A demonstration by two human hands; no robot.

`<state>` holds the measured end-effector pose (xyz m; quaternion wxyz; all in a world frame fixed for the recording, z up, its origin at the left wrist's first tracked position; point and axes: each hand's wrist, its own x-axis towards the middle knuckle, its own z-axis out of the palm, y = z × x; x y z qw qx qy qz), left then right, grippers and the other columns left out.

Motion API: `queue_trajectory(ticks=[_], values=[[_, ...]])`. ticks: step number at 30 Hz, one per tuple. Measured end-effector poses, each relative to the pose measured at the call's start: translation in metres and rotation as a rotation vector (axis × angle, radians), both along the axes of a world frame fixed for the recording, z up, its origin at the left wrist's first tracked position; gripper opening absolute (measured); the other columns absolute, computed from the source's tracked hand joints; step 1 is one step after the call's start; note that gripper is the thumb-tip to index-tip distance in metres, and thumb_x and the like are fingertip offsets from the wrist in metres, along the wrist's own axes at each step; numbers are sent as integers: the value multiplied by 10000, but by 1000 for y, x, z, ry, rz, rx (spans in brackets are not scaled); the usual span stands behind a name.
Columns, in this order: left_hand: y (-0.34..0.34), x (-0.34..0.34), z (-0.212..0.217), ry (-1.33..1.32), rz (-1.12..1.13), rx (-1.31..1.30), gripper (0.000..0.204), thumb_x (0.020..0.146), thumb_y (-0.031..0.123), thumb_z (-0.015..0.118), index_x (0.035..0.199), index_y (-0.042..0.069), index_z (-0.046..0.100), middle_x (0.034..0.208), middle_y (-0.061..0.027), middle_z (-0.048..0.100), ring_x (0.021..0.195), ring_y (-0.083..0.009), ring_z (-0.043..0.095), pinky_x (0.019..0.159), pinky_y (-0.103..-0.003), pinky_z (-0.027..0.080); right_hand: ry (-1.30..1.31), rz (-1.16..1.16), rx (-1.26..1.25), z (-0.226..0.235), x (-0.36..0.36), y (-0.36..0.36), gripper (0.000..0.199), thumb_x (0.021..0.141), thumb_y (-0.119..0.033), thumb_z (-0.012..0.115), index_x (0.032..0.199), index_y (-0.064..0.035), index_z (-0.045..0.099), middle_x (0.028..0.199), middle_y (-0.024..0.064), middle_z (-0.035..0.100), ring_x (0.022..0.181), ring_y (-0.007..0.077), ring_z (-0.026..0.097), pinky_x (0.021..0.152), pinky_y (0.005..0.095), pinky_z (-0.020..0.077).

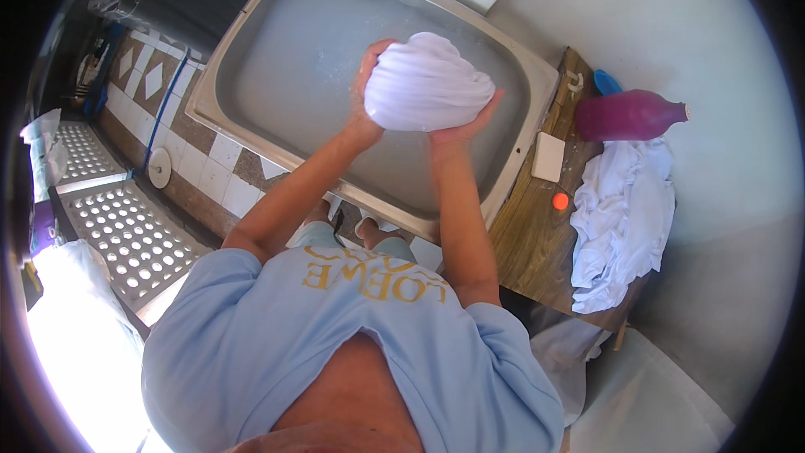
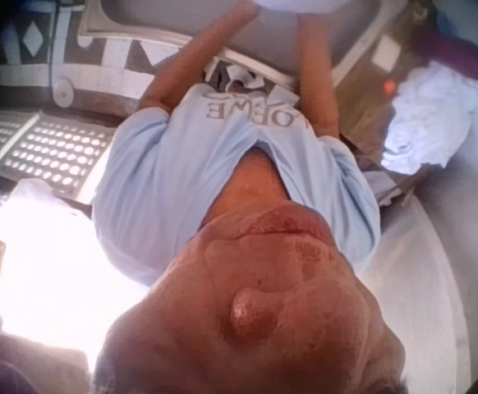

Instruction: The person washes a white t-shirt by hand in a sink filled with soapy water, scrubbing the fabric against itself, rinsing it, and applying a liquid cleaning agent from a purple bottle to a specific spot before scrubbing it again.

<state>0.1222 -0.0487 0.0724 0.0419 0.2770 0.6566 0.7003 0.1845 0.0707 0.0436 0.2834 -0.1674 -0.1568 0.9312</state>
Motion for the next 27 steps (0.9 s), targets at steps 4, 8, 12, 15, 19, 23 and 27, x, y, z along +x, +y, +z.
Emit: queue_trajectory(ticks=[4, 8, 12, 15, 19, 23, 27], values=[[-41, -9, -28, 80, -252, -115, 721, 723, 200, 747, 1314, 63, 358, 1330, -129, 393, 1142, -251, 479, 937, -357, 443, -42, -100, 196, 13, 0, 29, 532, 853, -508, 466, 1136, -62, 529, 1169, 214, 538, 1143, 359, 499, 959, 512, 414], [-58, -15, -20, -1064, -680, 291, 773, 723, 210, 770, 1348, 62, 340, 1374, -141, 363, 1186, -264, 466, 931, -376, 455, 53, 76, 440, 41, 4, 20, 471, 856, -437, 497, 1149, -70, 530, 1183, 208, 549, 1133, 400, 499, 981, 523, 391], [-30, -24, -2, -1164, -463, 465, 660, 729, 256, 773, 1270, 52, 455, 1210, -139, 535, 1076, -231, 551, 869, -372, 490, 114, 157, 540, 60, 7, -10, 429, 855, -390, 523, 1145, -73, 523, 1143, 204, 562, 1113, 419, 507, 975, 527, 397], [-27, -30, 10, -928, -262, 222, 389, 784, 225, 732, 1102, 49, 595, 1037, -74, 622, 983, -201, 591, 793, -342, 519, 45, 113, 480, 55, 7, -8, 409, 867, -354, 531, 1148, -58, 513, 1121, 186, 566, 1085, 377, 528, 960, 502, 415], [-24, -39, 15, -401, -219, 106, 160, 726, 184, 736, 847, 105, 668, 878, -27, 643, 850, -184, 620, 741, -332, 516, -195, 158, 239, 36, -1, 13, 369, 904, -322, 497, 1149, -49, 524, 1145, 154, 571, 1093, 310, 540, 957, 472, 429], [-22, -36, 49, 388, -17, -337, 116, 653, 170, 706, 757, 170, 656, 797, -3, 614, 790, -214, 615, 665, -348, 514, -301, 410, 77, 29, -21, 15, 358, 892, -321, 527, 1111, -39, 548, 1130, 126, 583, 1040, 280, 560, 914, 443, 460], [-23, -22, 67, 598, -121, -450, 144, 595, 199, 694, 727, 183, 641, 784, -11, 590, 839, -248, 616, 643, -389, 500, -292, 566, 487, 34, -38, 8, 304, 865, -298, 566, 1024, -40, 598, 1013, 80, 620, 927, 205, 591, 824, 345, 479]])
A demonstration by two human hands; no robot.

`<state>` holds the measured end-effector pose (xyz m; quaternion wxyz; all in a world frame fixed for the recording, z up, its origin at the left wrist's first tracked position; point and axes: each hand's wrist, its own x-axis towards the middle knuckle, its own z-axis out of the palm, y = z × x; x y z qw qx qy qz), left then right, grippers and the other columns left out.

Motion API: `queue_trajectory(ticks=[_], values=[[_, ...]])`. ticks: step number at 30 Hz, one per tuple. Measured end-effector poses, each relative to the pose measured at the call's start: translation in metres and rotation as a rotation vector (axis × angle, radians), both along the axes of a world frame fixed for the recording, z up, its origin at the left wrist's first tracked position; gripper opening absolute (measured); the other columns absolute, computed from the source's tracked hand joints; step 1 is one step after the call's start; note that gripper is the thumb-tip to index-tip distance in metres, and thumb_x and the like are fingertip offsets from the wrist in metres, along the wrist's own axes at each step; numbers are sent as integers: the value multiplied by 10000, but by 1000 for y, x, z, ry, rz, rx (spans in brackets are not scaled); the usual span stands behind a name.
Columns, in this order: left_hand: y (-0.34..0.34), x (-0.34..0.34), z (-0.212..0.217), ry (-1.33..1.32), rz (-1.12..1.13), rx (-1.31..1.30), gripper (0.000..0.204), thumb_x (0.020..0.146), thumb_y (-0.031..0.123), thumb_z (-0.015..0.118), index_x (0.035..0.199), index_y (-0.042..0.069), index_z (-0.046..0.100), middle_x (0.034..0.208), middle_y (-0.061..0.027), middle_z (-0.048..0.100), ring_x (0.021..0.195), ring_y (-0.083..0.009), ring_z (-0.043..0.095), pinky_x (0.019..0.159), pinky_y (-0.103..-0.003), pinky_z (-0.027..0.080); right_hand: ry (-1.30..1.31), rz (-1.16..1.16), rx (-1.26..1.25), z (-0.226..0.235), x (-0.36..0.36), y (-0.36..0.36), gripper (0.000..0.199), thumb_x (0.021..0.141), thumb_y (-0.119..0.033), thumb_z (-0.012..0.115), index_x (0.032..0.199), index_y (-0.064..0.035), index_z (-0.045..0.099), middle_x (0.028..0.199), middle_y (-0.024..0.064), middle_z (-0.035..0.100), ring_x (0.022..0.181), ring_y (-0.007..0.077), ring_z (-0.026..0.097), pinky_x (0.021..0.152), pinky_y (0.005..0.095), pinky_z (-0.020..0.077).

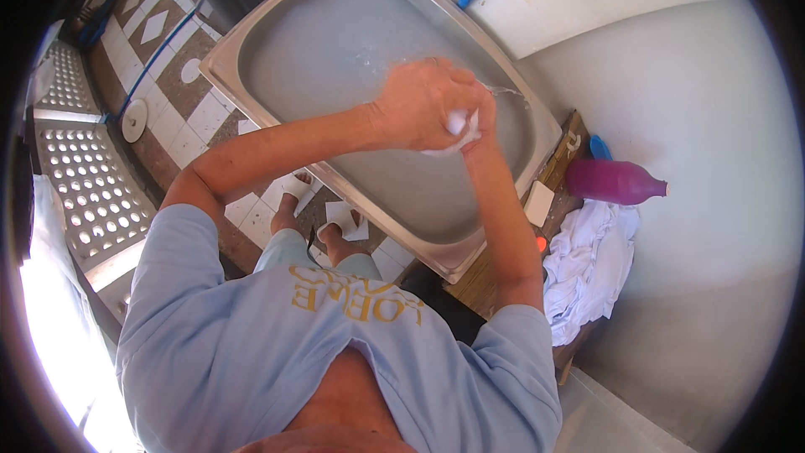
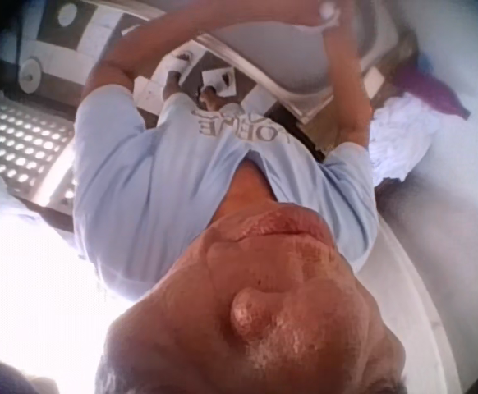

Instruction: The person washes a white t-shirt by hand in a sink filled with soapy water, scrubbing the fabric against itself, rinsing it, and applying a liquid cleaning agent from a purple bottle to a specific spot before scrubbing it again.

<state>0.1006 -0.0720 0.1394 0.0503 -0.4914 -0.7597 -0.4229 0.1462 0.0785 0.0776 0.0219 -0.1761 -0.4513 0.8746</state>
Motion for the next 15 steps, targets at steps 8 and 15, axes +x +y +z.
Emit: queue_trajectory(ticks=[8, 15], values=[[-16, 13, 2, 355, -273, -45, 101, 625, 224, 663, 708, 183, 620, 745, -4, 571, 732, -233, 601, 548, -388, 464, -412, 413, 343, 50, -37, -23, 213, 836, -280, 633, 844, -68, 635, 771, 40, 617, 697, 122, 560, 636, 287, 451], [-4, 15, -18, 520, -402, -44, 76, 640, 245, 629, 685, 185, 623, 742, -3, 591, 732, -231, 594, 580, -399, 459, -338, 588, 894, 30, -59, -13, 274, 783, -278, 705, 868, -23, 652, 732, 62, 629, 674, 148, 593, 616, 293, 485]])
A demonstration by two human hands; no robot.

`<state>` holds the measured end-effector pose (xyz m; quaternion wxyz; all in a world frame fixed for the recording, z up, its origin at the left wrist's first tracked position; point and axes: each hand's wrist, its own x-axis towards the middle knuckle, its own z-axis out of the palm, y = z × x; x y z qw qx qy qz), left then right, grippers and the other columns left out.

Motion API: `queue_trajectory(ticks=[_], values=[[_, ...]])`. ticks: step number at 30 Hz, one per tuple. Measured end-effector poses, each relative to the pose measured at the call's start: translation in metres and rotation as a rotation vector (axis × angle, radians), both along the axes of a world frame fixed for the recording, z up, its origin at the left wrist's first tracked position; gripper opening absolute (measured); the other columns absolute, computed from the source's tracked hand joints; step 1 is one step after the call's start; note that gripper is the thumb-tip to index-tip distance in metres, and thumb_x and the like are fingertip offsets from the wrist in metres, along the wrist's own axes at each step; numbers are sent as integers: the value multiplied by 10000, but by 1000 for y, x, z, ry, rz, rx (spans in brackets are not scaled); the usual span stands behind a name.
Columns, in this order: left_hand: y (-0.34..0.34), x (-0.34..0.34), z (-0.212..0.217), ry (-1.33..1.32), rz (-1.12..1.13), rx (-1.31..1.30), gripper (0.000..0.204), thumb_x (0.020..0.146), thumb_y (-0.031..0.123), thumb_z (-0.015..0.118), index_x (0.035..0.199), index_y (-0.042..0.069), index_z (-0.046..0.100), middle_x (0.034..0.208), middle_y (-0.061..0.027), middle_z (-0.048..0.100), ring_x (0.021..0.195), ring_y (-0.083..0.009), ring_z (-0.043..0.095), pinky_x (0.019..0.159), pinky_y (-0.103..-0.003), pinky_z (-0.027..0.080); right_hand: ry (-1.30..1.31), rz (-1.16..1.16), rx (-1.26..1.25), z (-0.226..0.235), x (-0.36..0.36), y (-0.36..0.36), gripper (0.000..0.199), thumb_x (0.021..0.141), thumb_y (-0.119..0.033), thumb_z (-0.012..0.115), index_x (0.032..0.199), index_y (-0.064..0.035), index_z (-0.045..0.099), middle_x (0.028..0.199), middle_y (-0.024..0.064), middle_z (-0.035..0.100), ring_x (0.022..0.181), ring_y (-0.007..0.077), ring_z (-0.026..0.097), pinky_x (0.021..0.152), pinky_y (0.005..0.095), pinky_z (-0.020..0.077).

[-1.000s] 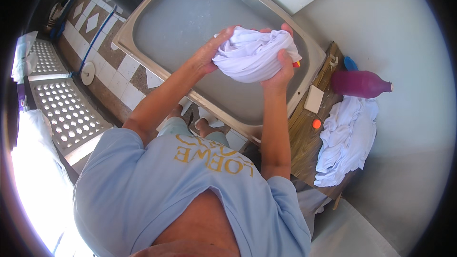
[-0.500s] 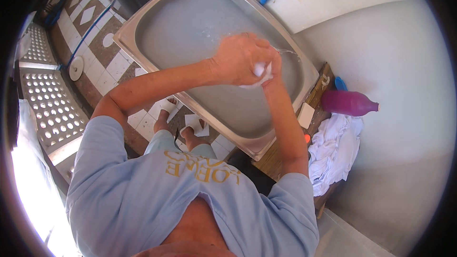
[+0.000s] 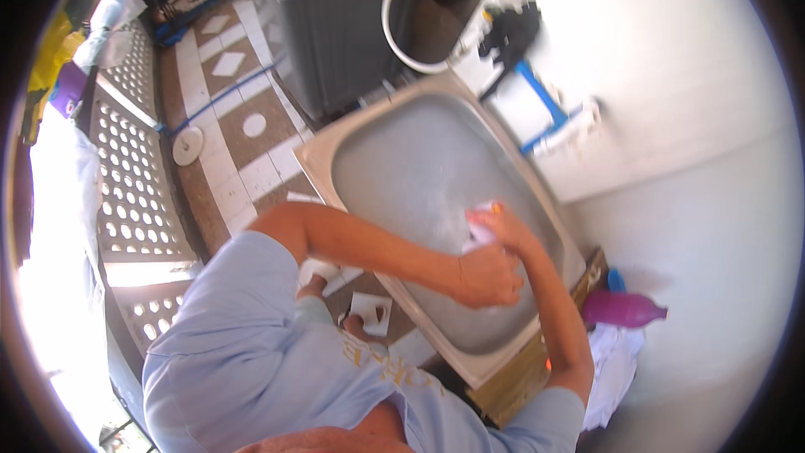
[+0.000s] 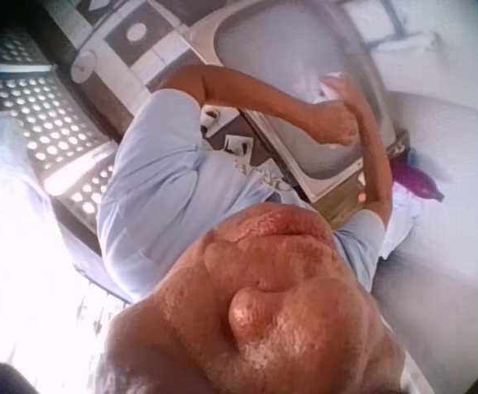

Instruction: The person washes a white t-shirt by hand in a sink filled with soapy water, scrubbing the fabric against itself, rinsing it, and applying a liquid cleaning agent from a purple bottle to a specific spot before scrubbing it again.

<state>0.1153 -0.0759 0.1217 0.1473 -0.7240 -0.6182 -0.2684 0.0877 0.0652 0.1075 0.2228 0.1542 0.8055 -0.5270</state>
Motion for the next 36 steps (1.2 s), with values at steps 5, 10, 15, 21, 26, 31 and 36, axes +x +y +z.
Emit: queue_trajectory(ticks=[5, 10, 15, 21, 26, 31, 36], values=[[-17, -11, 4, 13, -1, -129, 118, 596, 221, 686, 701, 182, 648, 745, 2, 600, 762, -226, 603, 608, -409, 475, -63, 137, 322, 26, -24, -40, 284, 689, -249, 721, 807, 1, 655, 757, 125, 642, 763, 204, 616, 692, 323, 501], [-30, -15, -3, -16, -8, -192, 145, 571, 212, 700, 699, 170, 646, 752, -4, 605, 787, -238, 612, 596, -434, 477, -193, 400, 553, 12, -40, -65, 363, 631, -284, 676, 860, -3, 662, 793, 185, 639, 723, 280, 615, 694, 341, 493], [-62, -41, 0, -241, -27, 39, 157, 542, 178, 701, 662, 156, 601, 743, -22, 597, 766, -255, 604, 583, -423, 466, -308, 392, 515, 25, -59, -86, 355, 682, -289, 666, 954, -60, 676, 907, 140, 659, 834, 236, 617, 759, 348, 484], [-154, -193, 121, -761, 203, 649, 122, 631, 52, 698, 653, 88, 584, 677, -36, 576, 633, -155, 577, 602, -277, 464, 127, -155, -705, 120, -120, -95, 508, 922, -440, 487, 1322, -137, 407, 1199, 68, 536, 1005, 183, 555, 818, 328, 458], [-222, -349, 234, -301, 822, 973, 317, 664, 206, 737, 922, 81, 601, 896, -160, 605, 840, -314, 605, 698, -383, 489, 252, -212, -487, 127, -97, -91, 569, 911, -488, 473, 1371, -180, 342, 1185, 69, 524, 974, 208, 562, 823, 374, 449], [-257, -412, 252, -106, 1431, 947, 829, 719, 422, 736, 1368, 140, 305, 1347, -248, 323, 1207, -420, 364, 907, -544, 381, 220, -471, -539, 63, -41, -94, 546, 917, -457, 480, 1346, -139, 368, 1116, 76, 550, 907, 204, 571, 760, 330, 457], [-178, -337, 127, -279, 725, 769, 528, 723, 260, 747, 1174, 78, 541, 1277, -187, 419, 1104, -362, 492, 893, -406, 426, 299, -728, -444, 41, 35, -98, 425, 918, -354, 521, 1262, -109, 467, 1051, 59, 575, 866, 166, 575, 739, 284, 455]])
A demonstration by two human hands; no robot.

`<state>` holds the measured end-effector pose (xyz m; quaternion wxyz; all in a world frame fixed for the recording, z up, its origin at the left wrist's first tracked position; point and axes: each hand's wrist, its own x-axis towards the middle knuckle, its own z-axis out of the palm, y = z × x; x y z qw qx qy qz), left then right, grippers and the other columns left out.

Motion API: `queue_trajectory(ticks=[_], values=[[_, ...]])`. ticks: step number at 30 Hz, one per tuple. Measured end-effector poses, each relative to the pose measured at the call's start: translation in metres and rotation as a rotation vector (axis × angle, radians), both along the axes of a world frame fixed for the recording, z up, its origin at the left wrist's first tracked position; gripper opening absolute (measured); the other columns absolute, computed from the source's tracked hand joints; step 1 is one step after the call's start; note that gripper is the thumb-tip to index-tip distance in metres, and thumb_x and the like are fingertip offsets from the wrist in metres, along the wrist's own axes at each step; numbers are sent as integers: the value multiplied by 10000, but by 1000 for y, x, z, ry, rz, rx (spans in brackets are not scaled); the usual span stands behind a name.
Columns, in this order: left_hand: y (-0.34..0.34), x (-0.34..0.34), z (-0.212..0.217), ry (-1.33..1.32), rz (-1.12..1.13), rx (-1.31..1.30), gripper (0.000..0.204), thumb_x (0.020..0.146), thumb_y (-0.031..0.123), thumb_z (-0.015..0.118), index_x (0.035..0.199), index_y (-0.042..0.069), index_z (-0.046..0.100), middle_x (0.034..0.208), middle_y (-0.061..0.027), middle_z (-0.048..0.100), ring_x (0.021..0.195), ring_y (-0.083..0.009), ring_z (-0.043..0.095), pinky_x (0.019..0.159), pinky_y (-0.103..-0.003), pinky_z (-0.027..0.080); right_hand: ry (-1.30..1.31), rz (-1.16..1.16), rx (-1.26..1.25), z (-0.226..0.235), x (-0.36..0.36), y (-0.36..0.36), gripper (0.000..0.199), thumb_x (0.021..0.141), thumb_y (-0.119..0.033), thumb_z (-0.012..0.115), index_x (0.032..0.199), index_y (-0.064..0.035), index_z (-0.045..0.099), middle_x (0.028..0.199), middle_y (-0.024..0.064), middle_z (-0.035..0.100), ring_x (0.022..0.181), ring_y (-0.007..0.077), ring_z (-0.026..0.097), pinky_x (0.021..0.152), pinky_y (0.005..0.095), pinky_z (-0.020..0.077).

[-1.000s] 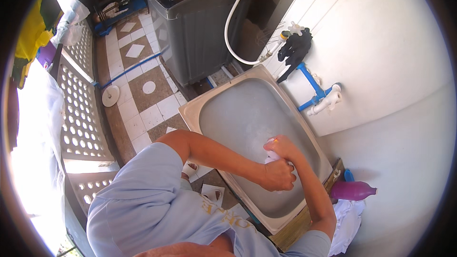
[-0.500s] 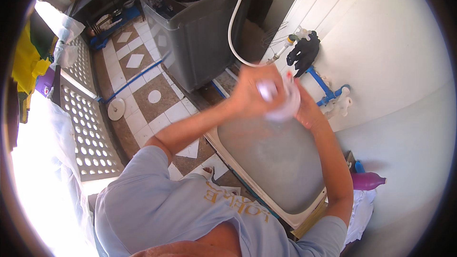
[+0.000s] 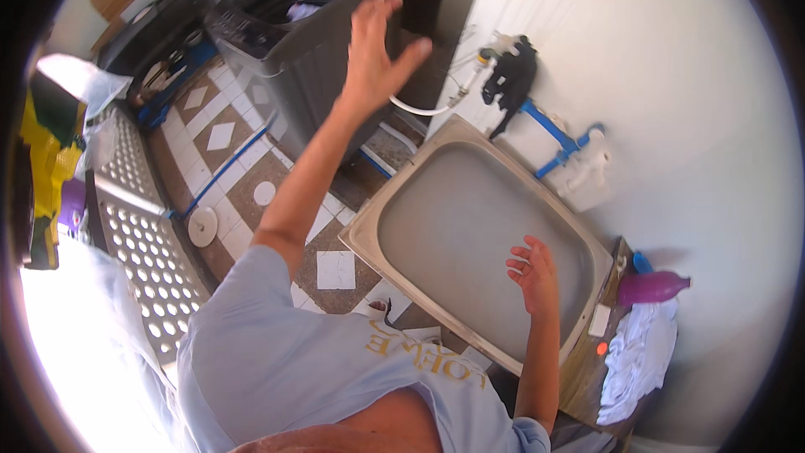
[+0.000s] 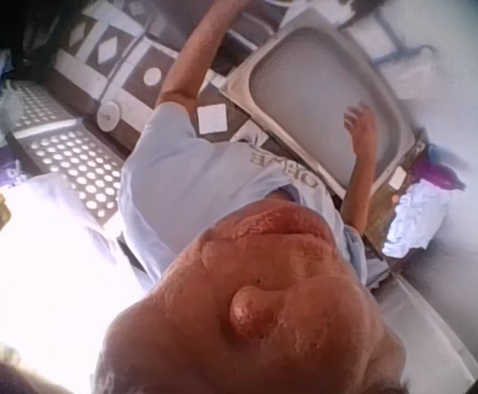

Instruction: The person washes a white t-shirt by hand in a sink filled with soapy water, scrubbing the fabric against itself, rinsing it, and applying a liquid cleaning agent from a purple bottle to a specific spot before scrubbing it again.

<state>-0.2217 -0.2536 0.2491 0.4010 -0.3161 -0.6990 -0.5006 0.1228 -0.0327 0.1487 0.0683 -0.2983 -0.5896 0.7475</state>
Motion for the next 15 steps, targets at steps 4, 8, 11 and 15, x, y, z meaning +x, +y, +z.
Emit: queue_trajectory(ticks=[4, 8, 11, 15], values=[[33, 124, -74, -343, -474, -294, 495, 766, 182, 720, 1212, 75, 534, 1326, -188, 399, 1182, -360, 455, 973, -414, 387, 14, 85, 456, 22, 34, -4, 267, 922, -204, 534, 1143, -58, 562, 1007, 64, 590, 887, 127, 571, 753, 265, 477], [47, 216, -124, -412, -662, -522, 378, 751, 155, 721, 1095, 56, 602, 1239, -195, 483, 1135, -358, 469, 938, -449, 387, 279, 305, 120, 32, 57, 20, 223, 902, -154, 538, 1082, -33, 588, 949, 59, 629, 873, 137, 593, 790, 295, 488], [68, 280, -143, -442, -745, -670, 350, 771, 167, 698, 1088, 50, 604, 1226, -206, 483, 1129, -372, 466, 918, -459, 389, 35, 204, 963, -50, 95, 54, 194, 857, -120, 571, 1036, -57, 612, 937, 73, 639, 850, 167, 614, 787, 331, 495], [64, 310, -170, -428, -604, -765, 303, 821, 173, 652, 1091, 44, 602, 1220, -209, 478, 1110, -374, 470, 907, -458, 389, 131, -68, 856, -41, 152, 81, 191, 817, -90, 607, 1004, -68, 643, 905, 74, 640, 792, 157, 616, 711, 307, 502]])
